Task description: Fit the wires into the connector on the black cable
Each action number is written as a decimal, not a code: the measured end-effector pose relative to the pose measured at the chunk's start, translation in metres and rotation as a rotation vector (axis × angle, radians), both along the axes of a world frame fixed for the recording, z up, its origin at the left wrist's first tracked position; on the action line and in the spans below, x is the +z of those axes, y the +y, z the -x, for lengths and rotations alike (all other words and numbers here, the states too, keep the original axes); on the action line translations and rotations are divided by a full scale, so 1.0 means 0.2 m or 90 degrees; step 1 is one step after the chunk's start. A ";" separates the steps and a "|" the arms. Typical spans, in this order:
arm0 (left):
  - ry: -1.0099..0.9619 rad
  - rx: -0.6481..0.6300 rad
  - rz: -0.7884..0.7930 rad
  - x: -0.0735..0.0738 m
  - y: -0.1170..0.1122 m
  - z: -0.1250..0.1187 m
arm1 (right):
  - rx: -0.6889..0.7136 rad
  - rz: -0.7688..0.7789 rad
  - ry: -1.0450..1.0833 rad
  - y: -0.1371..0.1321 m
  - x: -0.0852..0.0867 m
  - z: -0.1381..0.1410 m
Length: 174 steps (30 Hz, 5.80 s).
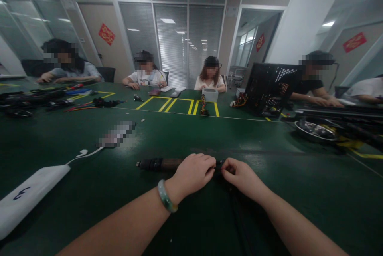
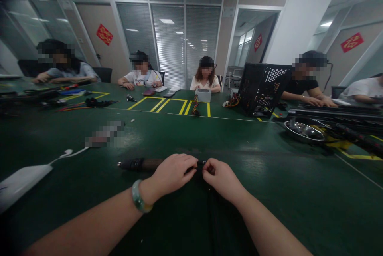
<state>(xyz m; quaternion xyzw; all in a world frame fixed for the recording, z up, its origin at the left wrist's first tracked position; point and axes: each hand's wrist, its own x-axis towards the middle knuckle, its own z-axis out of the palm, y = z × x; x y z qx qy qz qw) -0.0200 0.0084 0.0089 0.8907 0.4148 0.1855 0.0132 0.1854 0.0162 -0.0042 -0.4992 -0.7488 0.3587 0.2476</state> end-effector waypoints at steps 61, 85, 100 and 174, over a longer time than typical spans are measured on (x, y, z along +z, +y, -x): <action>-0.023 -0.005 0.011 -0.02 0.00 -0.01 | -0.006 0.011 0.036 -0.01 0.02 0.02; -0.031 0.005 0.000 -0.03 0.00 -0.01 | 0.002 0.005 0.044 0.00 0.00 0.02; -0.032 0.000 0.001 -0.02 0.00 -0.01 | 0.008 -0.005 0.062 0.02 -0.03 0.02; -0.078 0.017 0.012 -0.03 0.00 0.00 | -0.004 0.001 0.033 0.01 0.00 0.02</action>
